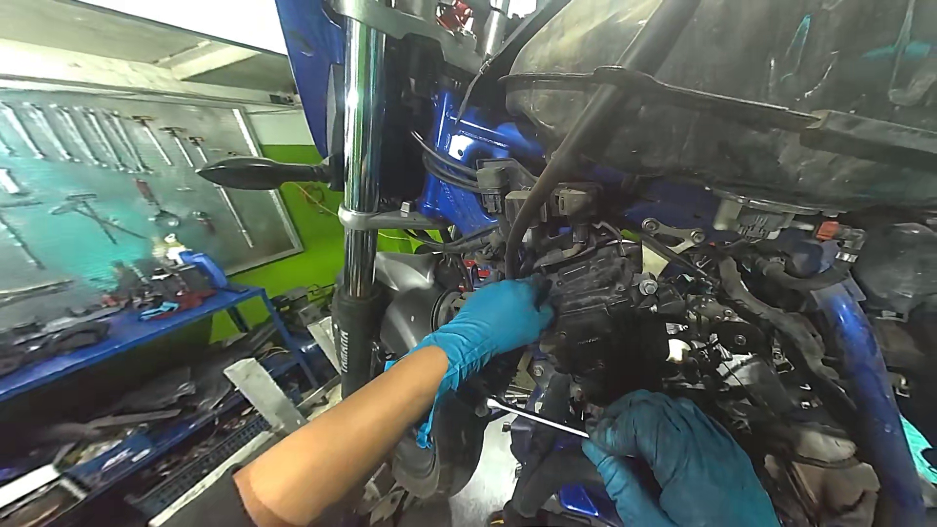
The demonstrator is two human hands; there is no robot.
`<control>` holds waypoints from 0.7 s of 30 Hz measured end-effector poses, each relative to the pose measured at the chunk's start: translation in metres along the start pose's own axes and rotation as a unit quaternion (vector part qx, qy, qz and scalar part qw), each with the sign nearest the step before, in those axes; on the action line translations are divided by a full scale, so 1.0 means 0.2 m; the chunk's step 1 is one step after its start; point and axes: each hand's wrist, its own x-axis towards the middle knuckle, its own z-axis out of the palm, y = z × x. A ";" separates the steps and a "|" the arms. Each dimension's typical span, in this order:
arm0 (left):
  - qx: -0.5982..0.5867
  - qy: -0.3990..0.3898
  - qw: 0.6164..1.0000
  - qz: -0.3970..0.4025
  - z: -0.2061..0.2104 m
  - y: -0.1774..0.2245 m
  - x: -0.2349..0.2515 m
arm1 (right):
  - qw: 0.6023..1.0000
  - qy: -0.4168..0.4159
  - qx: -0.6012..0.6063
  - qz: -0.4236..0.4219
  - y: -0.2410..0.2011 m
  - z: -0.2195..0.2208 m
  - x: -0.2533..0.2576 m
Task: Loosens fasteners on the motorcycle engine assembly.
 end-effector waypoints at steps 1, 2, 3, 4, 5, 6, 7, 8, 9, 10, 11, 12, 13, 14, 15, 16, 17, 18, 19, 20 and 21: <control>-0.002 0.001 1.000 0.002 0.01 0.00 0.01 | 1.000 0.002 -0.001 -0.002 0.00 0.00 0.00; 0.001 0.009 1.000 0.004 0.01 -0.01 0.01 | 1.000 0.004 -0.001 -0.004 0.00 0.00 0.00; -0.004 0.023 1.000 0.004 0.02 -0.02 0.01 | 1.000 0.005 -0.002 -0.005 0.00 0.00 0.00; -0.015 0.038 0.999 0.003 0.03 -0.02 0.01 | 1.000 0.008 -0.003 -0.005 0.01 0.01 0.00; -0.021 0.036 0.999 -0.002 0.03 -0.02 0.01 | 1.000 0.010 -0.003 -0.006 0.01 0.01 0.00; -0.023 0.020 0.999 -0.008 0.02 -0.01 0.00 | 1.000 0.010 -0.004 -0.005 0.01 0.01 0.00; -0.027 0.003 1.000 -0.009 0.01 0.00 0.00 | 1.000 0.009 -0.005 -0.005 0.01 0.01 0.00; -0.027 -0.004 1.000 -0.008 0.01 0.00 0.00 | 1.000 0.008 -0.005 -0.004 0.00 0.01 0.00; -0.022 -0.004 1.000 -0.005 0.01 0.01 0.00 | 1.000 0.007 -0.005 -0.002 0.00 0.01 0.00; -0.013 0.004 1.000 -0.003 0.01 0.01 0.00 | 1.000 0.006 -0.004 -0.002 0.00 0.01 0.00; -0.007 0.018 1.000 -0.003 0.02 0.00 0.00 | 1.000 0.005 -0.002 -0.001 0.00 0.00 0.00; -0.004 0.030 0.999 -0.011 0.02 0.00 0.00 | 1.000 0.005 -0.002 -0.002 0.00 0.00 0.00; -0.004 0.034 0.999 -0.020 0.02 0.00 0.00 | 1.000 0.005 -0.001 -0.002 0.00 0.01 0.00; -0.006 0.026 0.999 -0.026 0.02 0.00 0.00 | 1.000 0.006 0.000 0.000 0.00 0.01 0.00; -0.012 0.013 1.000 -0.025 0.01 0.01 0.00 | 1.000 0.007 0.000 0.002 0.00 0.01 0.00; -0.024 0.001 0.999 -0.024 0.01 0.01 0.00 | 1.000 0.009 -0.002 0.003 0.00 0.01 0.00; -0.040 -0.003 0.999 -0.023 0.02 0.01 0.01 | 1.000 0.011 -0.002 0.003 0.00 0.01 -0.01; -0.055 -0.002 0.998 -0.025 0.02 0.01 0.01 | 1.000 0.012 -0.002 0.001 0.01 0.01 -0.01; -0.069 0.003 0.997 -0.028 0.02 0.00 0.01 | 1.000 0.012 0.000 -0.002 0.01 0.01 -0.01; -0.078 0.007 0.996 -0.031 0.02 -0.01 0.02 | 1.000 0.012 0.003 -0.004 0.01 0.01 -0.01; -0.082 0.012 0.996 -0.031 0.03 -0.02 0.02 | 1.000 0.013 0.006 -0.005 0.01 0.01 -0.01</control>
